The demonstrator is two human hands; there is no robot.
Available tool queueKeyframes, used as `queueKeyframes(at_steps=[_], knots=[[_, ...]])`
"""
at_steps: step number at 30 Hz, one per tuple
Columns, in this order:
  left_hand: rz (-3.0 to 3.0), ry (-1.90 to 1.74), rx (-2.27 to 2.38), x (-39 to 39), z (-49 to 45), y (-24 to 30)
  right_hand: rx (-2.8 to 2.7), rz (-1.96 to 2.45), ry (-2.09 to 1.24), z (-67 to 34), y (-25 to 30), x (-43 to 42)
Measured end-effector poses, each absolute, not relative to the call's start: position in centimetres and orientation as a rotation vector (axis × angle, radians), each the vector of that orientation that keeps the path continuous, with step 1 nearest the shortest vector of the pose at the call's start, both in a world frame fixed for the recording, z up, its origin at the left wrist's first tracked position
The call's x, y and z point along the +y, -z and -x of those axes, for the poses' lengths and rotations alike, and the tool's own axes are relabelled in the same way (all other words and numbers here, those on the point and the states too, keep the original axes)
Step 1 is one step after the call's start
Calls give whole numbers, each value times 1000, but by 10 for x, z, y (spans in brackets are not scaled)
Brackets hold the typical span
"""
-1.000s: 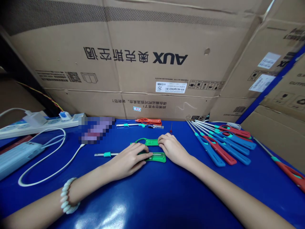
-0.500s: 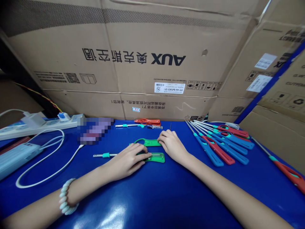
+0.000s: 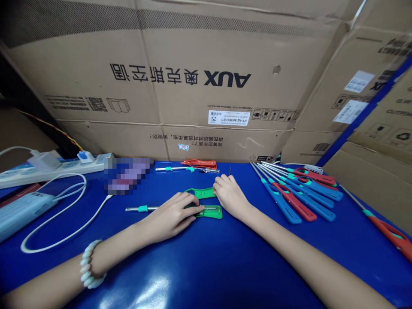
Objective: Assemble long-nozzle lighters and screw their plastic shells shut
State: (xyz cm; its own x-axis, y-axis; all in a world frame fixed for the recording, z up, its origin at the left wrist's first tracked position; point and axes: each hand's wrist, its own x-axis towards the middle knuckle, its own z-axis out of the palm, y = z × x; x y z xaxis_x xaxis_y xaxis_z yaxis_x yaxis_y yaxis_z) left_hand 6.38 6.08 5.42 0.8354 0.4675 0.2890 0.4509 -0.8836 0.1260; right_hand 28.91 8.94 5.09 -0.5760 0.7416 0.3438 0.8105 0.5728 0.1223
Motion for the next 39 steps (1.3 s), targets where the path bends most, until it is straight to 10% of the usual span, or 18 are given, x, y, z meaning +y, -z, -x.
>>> queueKeyframes(at_steps=[39], knots=[[-2902,-522,729,60,-62,-59,-2223,1207,-392,-304,-68,82]])
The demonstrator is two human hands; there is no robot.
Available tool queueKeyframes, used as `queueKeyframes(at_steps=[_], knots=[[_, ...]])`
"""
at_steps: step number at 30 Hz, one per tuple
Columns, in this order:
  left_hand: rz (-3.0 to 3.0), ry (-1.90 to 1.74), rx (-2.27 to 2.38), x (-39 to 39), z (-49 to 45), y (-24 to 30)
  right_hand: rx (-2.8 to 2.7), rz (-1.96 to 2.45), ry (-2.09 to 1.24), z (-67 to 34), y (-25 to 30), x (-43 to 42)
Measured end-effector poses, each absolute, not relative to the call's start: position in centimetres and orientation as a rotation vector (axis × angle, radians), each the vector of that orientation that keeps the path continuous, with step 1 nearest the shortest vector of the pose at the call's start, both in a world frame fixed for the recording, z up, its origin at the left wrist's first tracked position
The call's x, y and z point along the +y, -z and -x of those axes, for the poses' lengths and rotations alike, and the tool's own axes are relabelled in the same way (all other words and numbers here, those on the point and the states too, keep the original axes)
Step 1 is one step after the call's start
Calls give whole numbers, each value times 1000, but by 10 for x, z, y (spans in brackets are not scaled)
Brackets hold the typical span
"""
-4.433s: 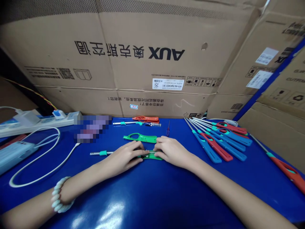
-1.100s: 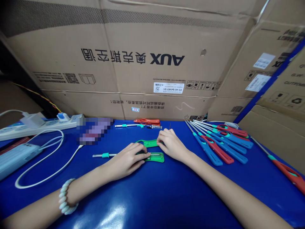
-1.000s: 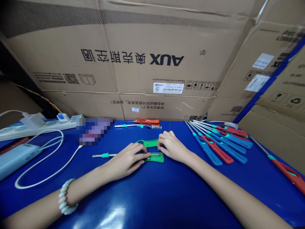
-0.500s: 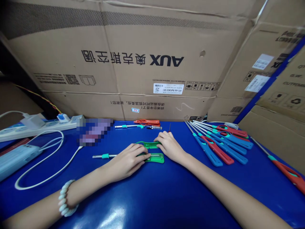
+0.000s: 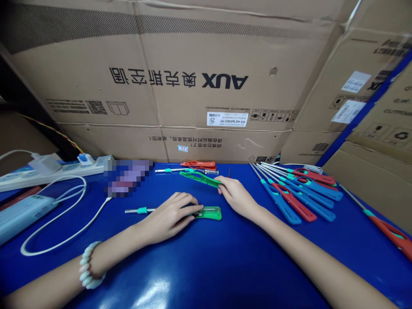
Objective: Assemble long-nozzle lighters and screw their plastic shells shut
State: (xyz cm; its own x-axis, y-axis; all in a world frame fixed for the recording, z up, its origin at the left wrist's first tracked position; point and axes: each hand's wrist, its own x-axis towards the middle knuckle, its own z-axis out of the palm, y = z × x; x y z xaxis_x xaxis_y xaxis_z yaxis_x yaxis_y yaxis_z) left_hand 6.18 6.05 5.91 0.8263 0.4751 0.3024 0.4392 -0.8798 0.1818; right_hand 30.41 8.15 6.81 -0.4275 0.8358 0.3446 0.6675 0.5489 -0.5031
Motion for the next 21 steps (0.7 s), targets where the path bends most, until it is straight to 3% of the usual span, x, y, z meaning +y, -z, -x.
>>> queueKeyframes(at_steps=[10,21], knots=[[-2639,-1280,1040,70,-34,-90,-2250,1168,-364,-297,-70,67],[-2641,-584,931,96,-21,-93,-2324,1213,-275,-293,-73,57]])
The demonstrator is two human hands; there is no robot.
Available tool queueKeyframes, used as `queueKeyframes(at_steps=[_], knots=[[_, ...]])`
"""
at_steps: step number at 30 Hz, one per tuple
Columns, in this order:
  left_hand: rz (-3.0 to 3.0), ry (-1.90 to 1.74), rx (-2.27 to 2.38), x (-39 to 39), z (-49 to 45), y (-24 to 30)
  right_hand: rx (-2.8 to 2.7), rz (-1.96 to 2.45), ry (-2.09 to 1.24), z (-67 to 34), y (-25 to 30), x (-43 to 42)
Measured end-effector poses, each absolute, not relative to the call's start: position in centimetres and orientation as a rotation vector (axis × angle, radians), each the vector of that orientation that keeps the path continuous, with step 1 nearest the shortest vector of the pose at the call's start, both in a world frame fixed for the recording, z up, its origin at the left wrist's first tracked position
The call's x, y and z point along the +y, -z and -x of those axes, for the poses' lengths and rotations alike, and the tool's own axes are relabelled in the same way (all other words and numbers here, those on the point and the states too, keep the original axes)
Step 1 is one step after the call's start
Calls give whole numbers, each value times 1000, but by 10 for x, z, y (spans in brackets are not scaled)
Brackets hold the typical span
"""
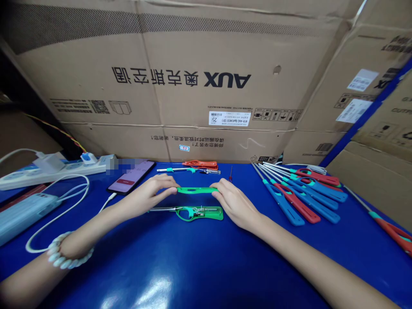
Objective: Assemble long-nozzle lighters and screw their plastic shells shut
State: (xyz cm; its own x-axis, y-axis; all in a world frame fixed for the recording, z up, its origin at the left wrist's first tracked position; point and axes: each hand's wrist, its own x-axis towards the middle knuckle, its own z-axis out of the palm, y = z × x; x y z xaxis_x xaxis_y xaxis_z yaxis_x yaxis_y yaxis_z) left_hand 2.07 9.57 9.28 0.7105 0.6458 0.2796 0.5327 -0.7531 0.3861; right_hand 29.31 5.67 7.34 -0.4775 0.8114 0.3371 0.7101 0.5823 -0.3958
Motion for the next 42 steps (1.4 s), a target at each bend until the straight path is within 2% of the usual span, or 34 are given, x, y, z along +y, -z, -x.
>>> queueKeyframes(at_steps=[8,18,42], knots=[[-2667,-354,808,95,-15,-90,-2486,1200,-231,-289,-78,49],[-2926,-209,873,87,-18,-92,-2615,1187,-233,-288,-75,47],[-2998,-74,932,82,-25,-88,-2676,1182,-174,-288,-71,49]])
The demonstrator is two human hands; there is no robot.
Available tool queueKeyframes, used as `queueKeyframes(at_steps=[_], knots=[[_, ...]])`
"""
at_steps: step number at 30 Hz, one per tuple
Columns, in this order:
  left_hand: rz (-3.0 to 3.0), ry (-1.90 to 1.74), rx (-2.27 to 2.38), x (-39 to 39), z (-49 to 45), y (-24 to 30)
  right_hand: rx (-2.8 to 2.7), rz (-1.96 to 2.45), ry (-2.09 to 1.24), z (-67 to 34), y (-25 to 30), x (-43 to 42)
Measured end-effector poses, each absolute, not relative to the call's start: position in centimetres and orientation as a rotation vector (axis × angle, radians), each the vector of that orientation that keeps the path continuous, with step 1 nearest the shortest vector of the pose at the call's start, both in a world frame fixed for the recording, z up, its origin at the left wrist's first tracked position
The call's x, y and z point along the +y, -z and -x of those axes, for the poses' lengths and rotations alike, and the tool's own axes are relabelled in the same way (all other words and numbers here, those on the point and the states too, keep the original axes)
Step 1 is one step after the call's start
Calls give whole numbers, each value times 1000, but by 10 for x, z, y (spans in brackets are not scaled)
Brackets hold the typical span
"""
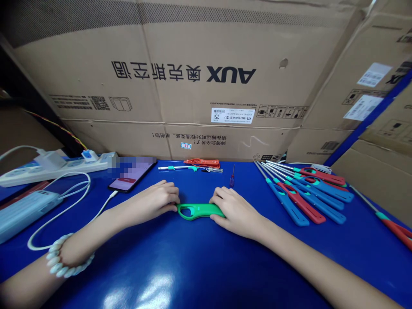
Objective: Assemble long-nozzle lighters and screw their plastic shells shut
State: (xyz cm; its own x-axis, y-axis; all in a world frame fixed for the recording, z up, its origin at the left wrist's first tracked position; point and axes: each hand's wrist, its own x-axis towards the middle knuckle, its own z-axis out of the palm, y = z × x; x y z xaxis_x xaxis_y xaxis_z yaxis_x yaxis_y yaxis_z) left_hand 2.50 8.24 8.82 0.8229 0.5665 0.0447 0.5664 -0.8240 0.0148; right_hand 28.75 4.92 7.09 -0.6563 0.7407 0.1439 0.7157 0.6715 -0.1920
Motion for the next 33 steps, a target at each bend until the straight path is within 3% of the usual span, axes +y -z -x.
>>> queueKeyframes(at_steps=[19,33], knots=[[-2955,-76,962,82,-26,-85,-2700,1214,-204,-286,-73,49],[-2765,-168,936,82,-24,-87,-2543,1330,-580,-286,-72,49]])
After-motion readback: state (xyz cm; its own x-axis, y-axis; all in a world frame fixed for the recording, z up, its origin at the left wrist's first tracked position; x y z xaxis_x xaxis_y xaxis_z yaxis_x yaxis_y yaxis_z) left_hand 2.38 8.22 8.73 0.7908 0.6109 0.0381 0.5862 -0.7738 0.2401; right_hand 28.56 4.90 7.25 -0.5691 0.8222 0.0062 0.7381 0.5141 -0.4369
